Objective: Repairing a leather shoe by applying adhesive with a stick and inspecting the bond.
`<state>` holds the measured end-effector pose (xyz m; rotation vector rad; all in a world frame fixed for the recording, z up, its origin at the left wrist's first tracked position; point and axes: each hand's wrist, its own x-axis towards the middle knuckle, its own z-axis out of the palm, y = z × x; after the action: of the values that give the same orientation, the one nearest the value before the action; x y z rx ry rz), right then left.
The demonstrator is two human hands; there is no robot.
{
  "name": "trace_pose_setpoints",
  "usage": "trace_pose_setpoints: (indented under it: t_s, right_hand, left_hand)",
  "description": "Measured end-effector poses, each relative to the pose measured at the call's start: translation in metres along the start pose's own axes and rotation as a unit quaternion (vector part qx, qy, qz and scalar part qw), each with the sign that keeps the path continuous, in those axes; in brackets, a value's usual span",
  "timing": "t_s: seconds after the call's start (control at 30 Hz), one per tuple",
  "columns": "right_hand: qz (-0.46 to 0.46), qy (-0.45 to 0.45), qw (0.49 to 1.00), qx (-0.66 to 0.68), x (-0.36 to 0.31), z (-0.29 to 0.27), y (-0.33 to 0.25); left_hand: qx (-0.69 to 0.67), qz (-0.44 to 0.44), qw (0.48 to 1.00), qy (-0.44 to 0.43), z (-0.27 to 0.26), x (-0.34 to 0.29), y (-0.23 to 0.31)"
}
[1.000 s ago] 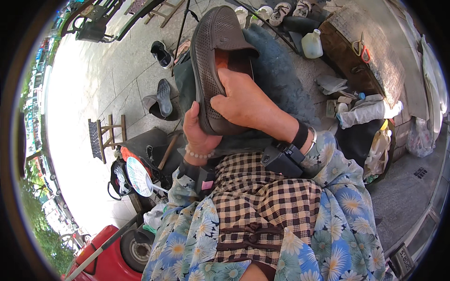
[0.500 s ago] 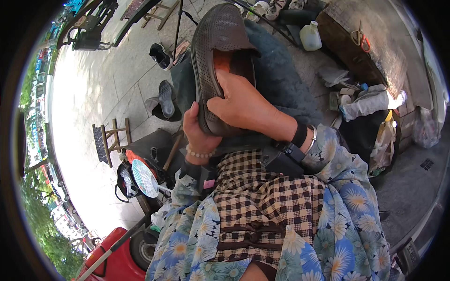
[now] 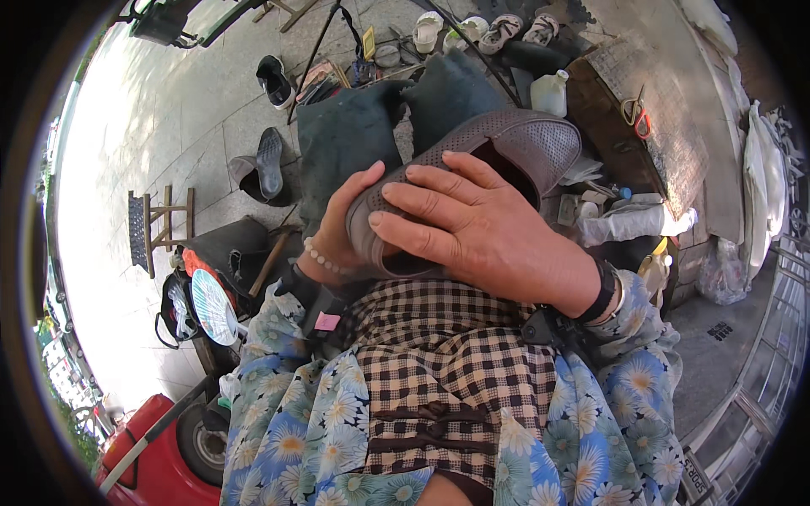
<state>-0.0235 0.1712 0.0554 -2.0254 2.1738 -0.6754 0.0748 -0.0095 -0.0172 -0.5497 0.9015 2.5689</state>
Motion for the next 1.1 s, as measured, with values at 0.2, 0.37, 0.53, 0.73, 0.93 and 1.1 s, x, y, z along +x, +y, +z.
trace_pose_setpoints:
  t_s: [0.2,0.37,0.53,0.73,0.93,1.1]
  right_hand:
    - [0.005,0.07,0.997,-0.011,0.012,0.022,0.014]
    - [-0.003,0.084,0.996,0.004,0.017,0.035,0.014]
    - [-0.002,0.087,0.996,0.027,0.02,0.039,0.015]
    - [-0.002,0.084,0.996,0.036,0.018,0.04,0.013]
    - [0.005,0.08,0.997,0.017,0.02,0.04,0.011]
    - [0.004,0.062,0.998,0.017,0.023,0.036,0.01]
  left_hand:
    - [-0.192,0.044,0.98,-0.02,-0.006,-0.01,0.008]
    - [-0.069,0.112,0.991,0.039,-0.02,-0.017,0.005]
    - [-0.054,0.129,0.988,0.066,-0.019,-0.016,0.003]
    - [-0.047,0.136,0.987,0.067,-0.019,-0.016,0.0]
    - [-0.041,0.138,0.988,0.063,-0.019,-0.017,-0.004]
    - [-0.019,0.145,0.987,0.066,-0.018,-0.017,-0.005]
